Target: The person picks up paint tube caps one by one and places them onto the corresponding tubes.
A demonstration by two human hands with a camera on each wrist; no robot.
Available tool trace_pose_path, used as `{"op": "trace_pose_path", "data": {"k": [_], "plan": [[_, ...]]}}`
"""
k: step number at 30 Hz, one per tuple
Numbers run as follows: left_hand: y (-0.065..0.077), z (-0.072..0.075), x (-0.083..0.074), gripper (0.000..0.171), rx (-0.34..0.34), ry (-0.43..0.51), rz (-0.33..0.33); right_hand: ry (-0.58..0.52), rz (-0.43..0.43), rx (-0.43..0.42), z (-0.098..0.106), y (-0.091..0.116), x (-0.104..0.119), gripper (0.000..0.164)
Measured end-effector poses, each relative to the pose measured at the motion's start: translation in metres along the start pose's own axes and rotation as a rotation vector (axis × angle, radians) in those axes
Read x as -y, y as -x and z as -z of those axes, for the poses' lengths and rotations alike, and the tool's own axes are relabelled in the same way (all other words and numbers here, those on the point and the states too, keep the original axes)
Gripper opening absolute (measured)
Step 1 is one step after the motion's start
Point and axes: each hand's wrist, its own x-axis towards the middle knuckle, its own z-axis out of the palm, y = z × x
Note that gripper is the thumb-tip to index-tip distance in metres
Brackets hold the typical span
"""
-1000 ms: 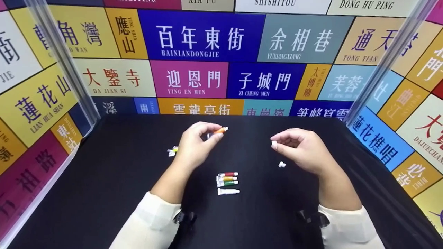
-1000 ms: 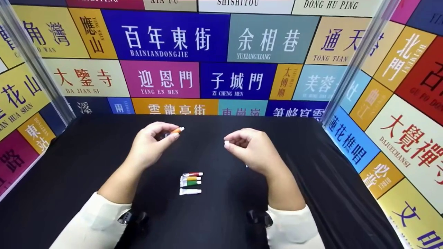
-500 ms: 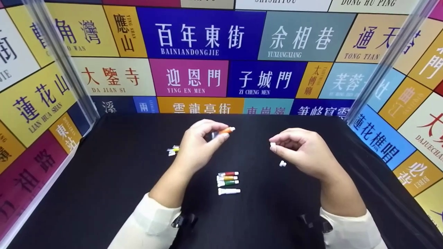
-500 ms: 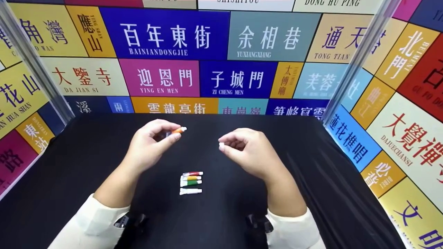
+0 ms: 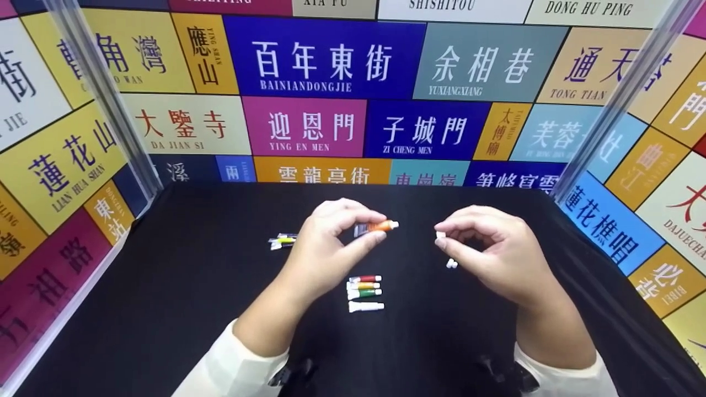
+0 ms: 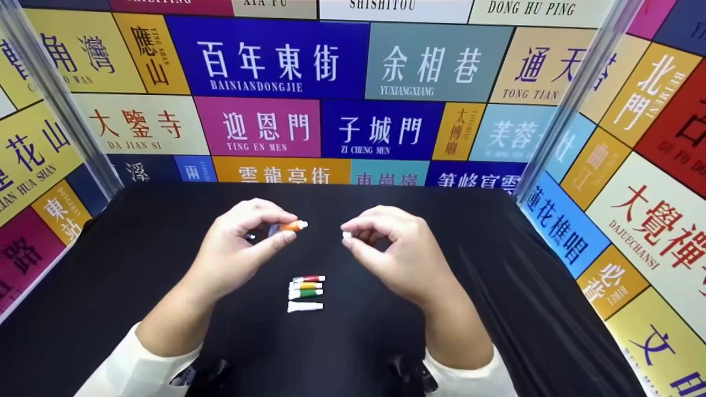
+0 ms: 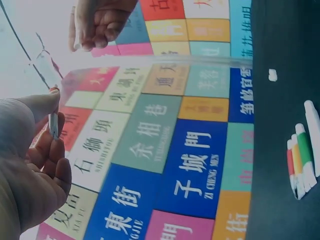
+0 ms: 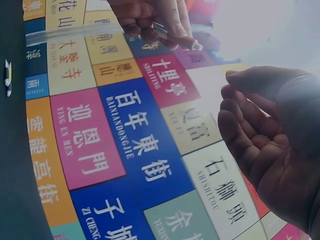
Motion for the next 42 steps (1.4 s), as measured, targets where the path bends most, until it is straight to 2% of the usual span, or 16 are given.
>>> {"op": "trace_pose_path", "data": {"k": [5, 14, 20, 27, 35, 42], "plan": [[0.005, 0.002, -0.011, 0.022, 0.001, -0.029, -0.057, -0.002, 0.077, -0.010, 0.000, 0.000, 0.008, 0.029], [0.013, 0.008, -0.035, 0.020, -0.010, -0.046, -0.189, -0.091, 0.252, -0.061, -0.002, 0.002, 0.024, 0.038], [0.018, 0.010, -0.048, 0.020, -0.021, -0.032, -0.246, -0.151, 0.326, -0.079, -0.002, 0.003, 0.036, 0.031], [0.022, 0.011, -0.057, 0.022, -0.023, -0.028, -0.282, -0.173, 0.372, -0.106, -0.003, 0.003, 0.047, 0.012], [0.027, 0.013, -0.067, 0.022, -0.037, -0.056, -0.321, -0.194, 0.389, -0.104, -0.002, 0.007, 0.056, 0.012], [0.030, 0.014, -0.071, 0.022, -0.042, -0.086, -0.343, -0.264, 0.413, -0.095, -0.005, 0.008, 0.061, 0.013]]}}
